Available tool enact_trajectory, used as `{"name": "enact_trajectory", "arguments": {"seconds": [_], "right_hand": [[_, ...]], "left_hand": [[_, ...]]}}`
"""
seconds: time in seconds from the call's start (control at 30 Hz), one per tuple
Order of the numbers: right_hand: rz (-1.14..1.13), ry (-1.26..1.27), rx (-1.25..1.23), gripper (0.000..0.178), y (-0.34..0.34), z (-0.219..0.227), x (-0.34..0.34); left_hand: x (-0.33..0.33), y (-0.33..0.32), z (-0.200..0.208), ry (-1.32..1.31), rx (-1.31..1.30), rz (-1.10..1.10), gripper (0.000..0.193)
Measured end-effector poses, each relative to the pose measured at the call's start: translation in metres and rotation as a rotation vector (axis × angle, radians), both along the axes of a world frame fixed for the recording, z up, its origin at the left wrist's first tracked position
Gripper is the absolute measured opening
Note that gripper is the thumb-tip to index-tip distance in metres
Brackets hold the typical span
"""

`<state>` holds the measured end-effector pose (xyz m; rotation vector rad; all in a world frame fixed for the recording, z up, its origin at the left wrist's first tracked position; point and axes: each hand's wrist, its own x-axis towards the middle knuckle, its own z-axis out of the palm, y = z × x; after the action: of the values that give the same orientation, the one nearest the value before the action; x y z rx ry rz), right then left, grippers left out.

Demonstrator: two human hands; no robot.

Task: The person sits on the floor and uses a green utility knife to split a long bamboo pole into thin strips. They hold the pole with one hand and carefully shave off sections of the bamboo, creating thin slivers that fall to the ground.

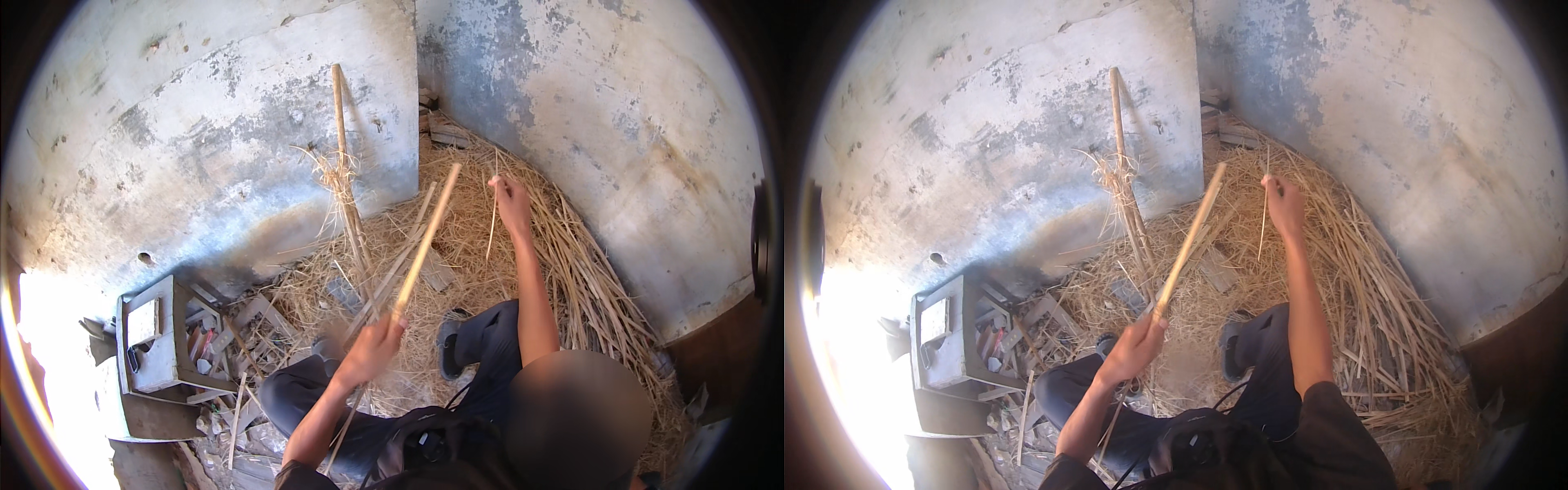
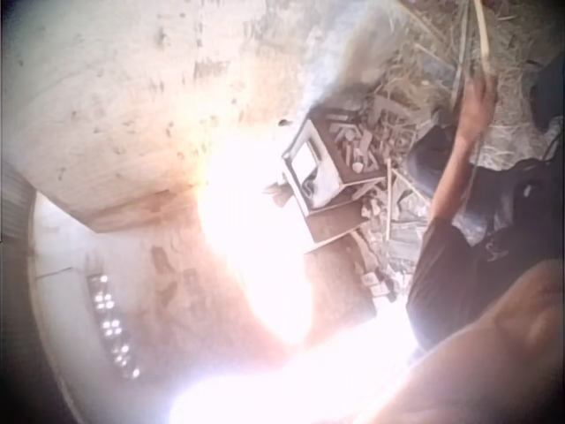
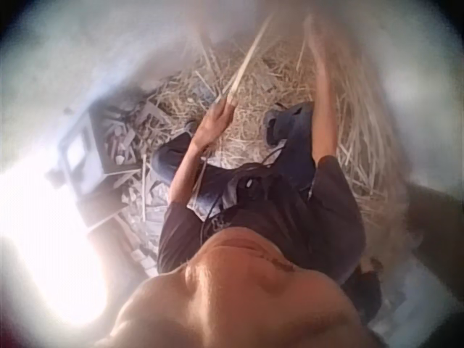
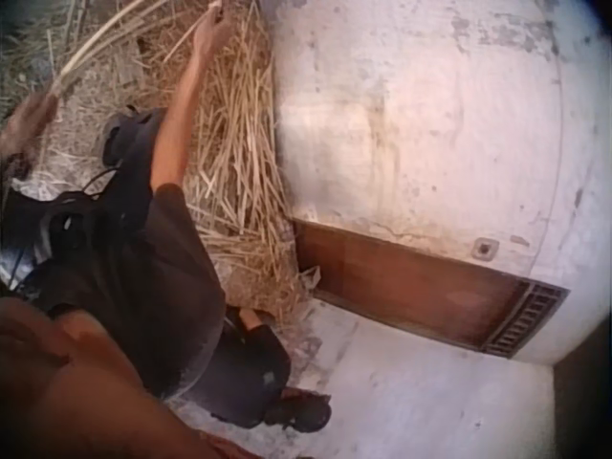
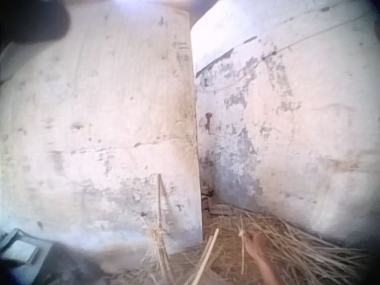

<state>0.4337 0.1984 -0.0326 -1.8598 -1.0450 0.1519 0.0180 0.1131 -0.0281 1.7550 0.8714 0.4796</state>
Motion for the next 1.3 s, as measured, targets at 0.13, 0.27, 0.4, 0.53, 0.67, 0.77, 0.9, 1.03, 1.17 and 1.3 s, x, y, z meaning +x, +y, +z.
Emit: {"name": "enact_trajectory", "arguments": {"seconds": [0.13,0.27,0.4,0.53,0.67,0.77,0.9,1.03,1.17,1.3], "right_hand": [[0.064,-0.221,-0.357,0.042,-0.013,0.009,-0.041],[0.153,-0.439,-0.237,0.036,-0.017,0.01,-0.085],[0.322,-0.442,0.116,0.027,-0.022,0.009,-0.136],[0.641,-0.241,0.226,0.026,-0.036,0.009,-0.164],[0.867,-0.24,0.238,0.023,-0.049,0.012,-0.184],[0.962,-0.32,0.251,0.023,-0.05,0.006,-0.191],[0.96,-0.306,0.285,0.023,-0.05,0.003,-0.197],[0.957,-0.26,0.22,0.025,-0.052,0.009,-0.198],[0.93,-0.263,0.235,0.025,-0.054,0.011,-0.198],[0.892,-0.337,0.325,0.025,-0.052,0.011,-0.198]], "left_hand": [[-0.009,0.016,0.004,-0.089,-0.097,0.163,0.033],[-0.011,0.023,0.011,-0.14,-0.119,0.2,0.03],[-0.012,0.023,0.015,-0.209,-0.138,0.252,0.027],[-0.01,0.026,0.009,-0.267,-0.15,0.283,0.026],[-0.009,0.026,0.008,-0.366,-0.202,0.265,0.024],[-0.009,0.023,0.015,-0.418,-0.286,0.235,0.023],[-0.008,0.022,0.016,-0.446,-0.332,0.213,0.026],[-0.009,0.023,0.012,-0.461,-0.366,0.204,0.027],[-0.009,0.023,0.011,-0.448,-0.373,0.201,0.028],[-0.009,0.023,0.009,-0.414,-0.381,0.214,0.029]]}}
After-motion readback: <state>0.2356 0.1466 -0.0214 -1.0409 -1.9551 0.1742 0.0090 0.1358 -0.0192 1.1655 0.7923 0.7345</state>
